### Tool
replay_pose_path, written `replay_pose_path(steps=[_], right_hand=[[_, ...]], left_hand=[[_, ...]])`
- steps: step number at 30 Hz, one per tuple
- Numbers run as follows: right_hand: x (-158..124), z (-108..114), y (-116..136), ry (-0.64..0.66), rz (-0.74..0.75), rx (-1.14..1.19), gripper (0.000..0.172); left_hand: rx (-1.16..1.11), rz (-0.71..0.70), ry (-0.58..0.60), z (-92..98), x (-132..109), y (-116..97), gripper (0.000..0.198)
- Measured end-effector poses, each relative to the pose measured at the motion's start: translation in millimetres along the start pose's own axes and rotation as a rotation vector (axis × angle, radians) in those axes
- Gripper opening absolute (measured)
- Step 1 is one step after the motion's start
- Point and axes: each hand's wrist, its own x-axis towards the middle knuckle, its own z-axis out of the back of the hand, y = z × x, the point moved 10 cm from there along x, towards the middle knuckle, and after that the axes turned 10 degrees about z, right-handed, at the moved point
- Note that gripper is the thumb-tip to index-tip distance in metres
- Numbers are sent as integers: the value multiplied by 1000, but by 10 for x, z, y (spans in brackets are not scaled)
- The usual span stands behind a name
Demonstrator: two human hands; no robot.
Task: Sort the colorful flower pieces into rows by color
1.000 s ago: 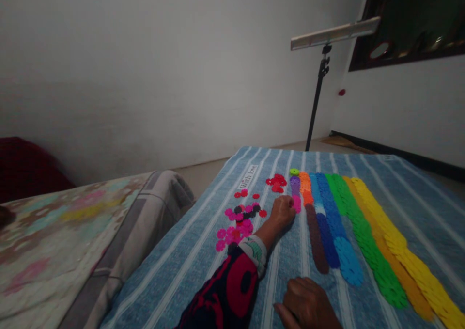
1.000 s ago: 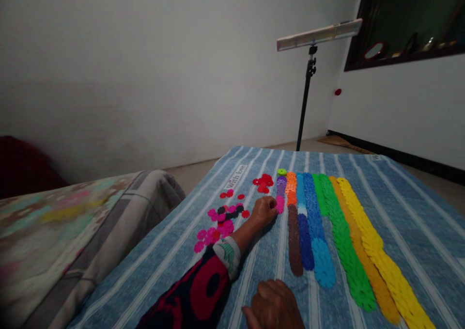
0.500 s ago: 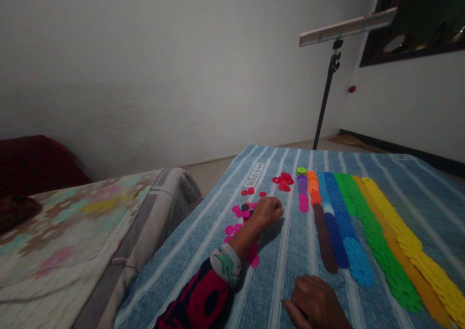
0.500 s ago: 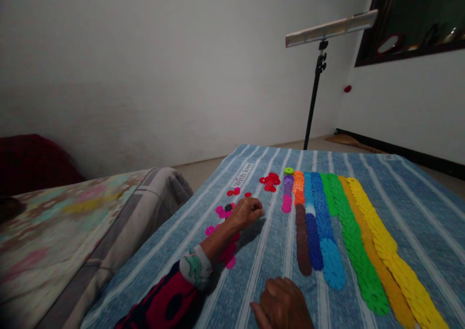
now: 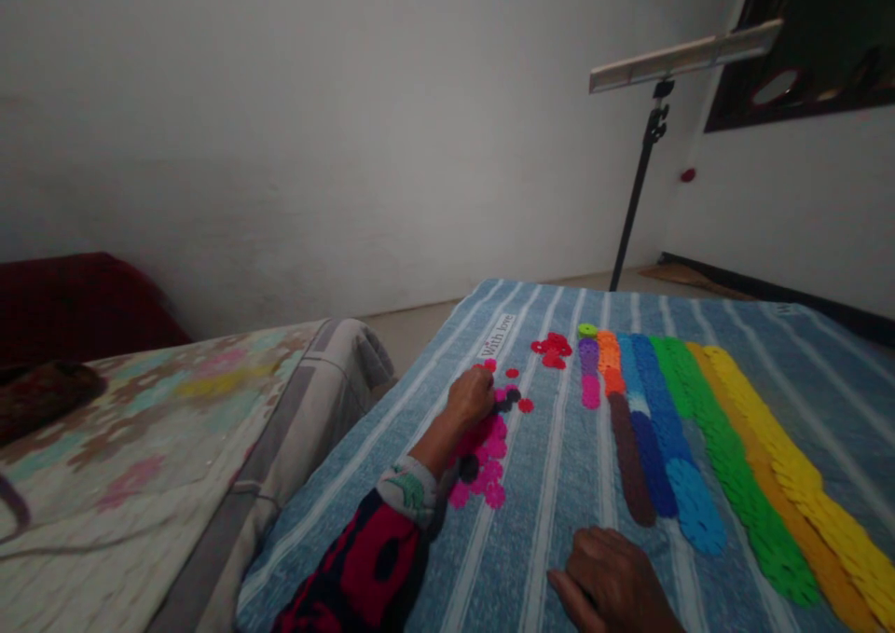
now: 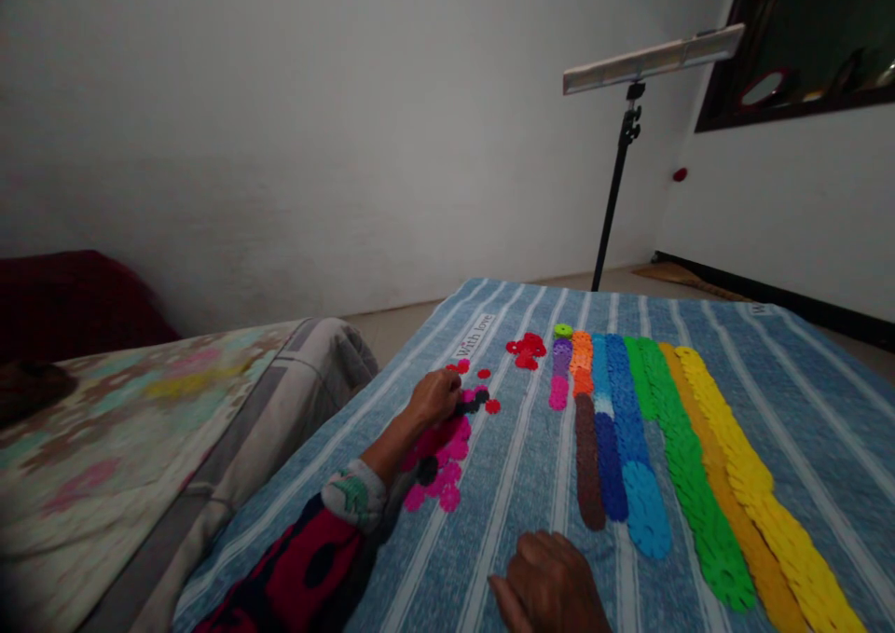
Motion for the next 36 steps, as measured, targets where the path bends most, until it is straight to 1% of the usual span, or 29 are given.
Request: replay_pose_path(steps=[2, 4, 7, 10, 15, 18, 22, 26, 31, 33, 36], right_hand=[[3, 8, -1, -8, 0, -5, 44], [8, 8, -2, -6, 2, -10, 44], [16, 9, -4, -7, 5, -17, 45], [10, 10, -14, -15, 1, -23, 46], [-28, -29, -27, -12, -8, -21, 44], [-25, -48, -31, -3, -15, -10, 44], [31, 5, -21, -26, -15, -16, 48], [53, 25, -27, -32, -28, -10, 50], [37, 8, -35, -35, -41, -27, 56], [50, 15, -36, -41, -43, -41, 58], [78, 36, -31, -57, -38, -56, 60]], left_hand=[[5, 61, -27, 65, 134, 153, 25], [16, 93, -48, 100, 271, 234, 28], [30, 130, -73, 104, 453, 264, 30], [39, 151, -72, 59, 575, 221, 31], [55, 133, -54, -42, 654, 138, 34], [58, 120, -39, -94, 669, 153, 32], [58, 110, -26, -117, 687, 205, 31], [40, 122, -24, -107, 712, 236, 32], [1, 181, -64, -15, 799, 233, 37], [-4, 189, -36, -15, 860, 200, 36], [-16, 205, 49, -68, 964, 165, 28]])
